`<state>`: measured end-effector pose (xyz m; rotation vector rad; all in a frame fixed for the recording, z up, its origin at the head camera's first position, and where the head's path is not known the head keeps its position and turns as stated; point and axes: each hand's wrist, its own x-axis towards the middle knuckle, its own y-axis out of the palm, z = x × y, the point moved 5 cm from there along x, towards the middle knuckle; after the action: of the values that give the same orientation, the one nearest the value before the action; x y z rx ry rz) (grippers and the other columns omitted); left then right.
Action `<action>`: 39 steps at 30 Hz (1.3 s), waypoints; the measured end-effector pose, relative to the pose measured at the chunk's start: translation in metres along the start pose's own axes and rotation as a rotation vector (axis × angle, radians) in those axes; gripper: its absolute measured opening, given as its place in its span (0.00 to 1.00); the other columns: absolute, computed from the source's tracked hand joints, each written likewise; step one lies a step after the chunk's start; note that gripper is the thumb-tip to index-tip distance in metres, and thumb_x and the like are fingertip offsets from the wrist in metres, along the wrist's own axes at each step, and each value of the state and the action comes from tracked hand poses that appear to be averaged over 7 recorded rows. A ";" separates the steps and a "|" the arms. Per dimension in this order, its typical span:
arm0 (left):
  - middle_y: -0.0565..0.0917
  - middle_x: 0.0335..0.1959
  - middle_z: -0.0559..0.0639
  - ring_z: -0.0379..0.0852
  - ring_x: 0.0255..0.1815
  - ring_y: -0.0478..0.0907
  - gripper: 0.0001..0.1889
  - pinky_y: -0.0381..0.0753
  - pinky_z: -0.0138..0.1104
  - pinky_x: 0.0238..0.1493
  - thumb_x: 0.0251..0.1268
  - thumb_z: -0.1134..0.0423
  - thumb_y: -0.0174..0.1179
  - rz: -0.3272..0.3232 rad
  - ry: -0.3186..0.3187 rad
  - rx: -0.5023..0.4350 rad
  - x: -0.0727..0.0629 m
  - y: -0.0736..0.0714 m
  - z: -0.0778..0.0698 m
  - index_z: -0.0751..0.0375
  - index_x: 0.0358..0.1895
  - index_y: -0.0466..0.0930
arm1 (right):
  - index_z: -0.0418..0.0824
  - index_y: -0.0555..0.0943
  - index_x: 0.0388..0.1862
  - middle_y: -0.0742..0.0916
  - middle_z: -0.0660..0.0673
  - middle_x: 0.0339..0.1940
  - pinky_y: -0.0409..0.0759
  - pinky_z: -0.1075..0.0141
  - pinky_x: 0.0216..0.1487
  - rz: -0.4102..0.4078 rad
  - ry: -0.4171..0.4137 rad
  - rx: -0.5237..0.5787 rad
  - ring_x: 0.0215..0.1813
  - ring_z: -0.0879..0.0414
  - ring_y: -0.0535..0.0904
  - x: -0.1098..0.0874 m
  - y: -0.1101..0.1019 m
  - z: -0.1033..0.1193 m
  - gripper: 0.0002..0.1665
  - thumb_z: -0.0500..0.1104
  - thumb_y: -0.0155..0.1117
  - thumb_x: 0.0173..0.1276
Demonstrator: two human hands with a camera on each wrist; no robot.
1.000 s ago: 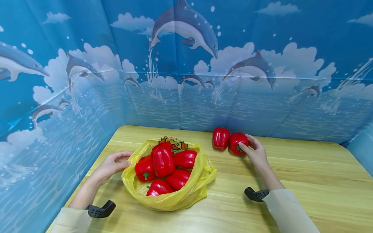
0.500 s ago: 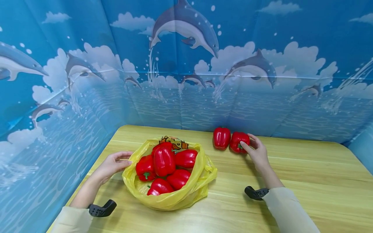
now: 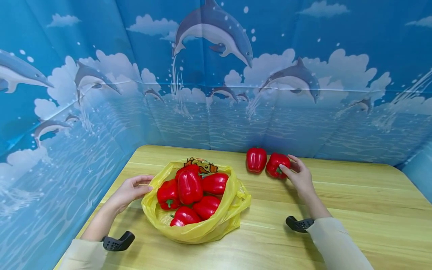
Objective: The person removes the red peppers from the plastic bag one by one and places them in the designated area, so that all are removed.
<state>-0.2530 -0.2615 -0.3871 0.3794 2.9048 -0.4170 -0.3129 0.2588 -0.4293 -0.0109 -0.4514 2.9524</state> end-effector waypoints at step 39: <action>0.74 0.53 0.66 0.40 0.43 0.78 0.28 0.79 0.33 0.45 0.65 0.66 0.57 0.006 -0.016 0.003 0.006 -0.001 -0.005 0.79 0.63 0.61 | 0.42 0.62 0.70 0.69 0.38 0.66 0.75 0.61 0.54 0.211 -0.161 -0.121 0.66 0.42 0.63 -0.018 -0.004 0.078 0.39 0.52 0.63 0.64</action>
<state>-0.2598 -0.2591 -0.3834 0.3830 2.8869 -0.4223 -0.2966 0.2367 -0.3542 0.1772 -0.6904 3.1400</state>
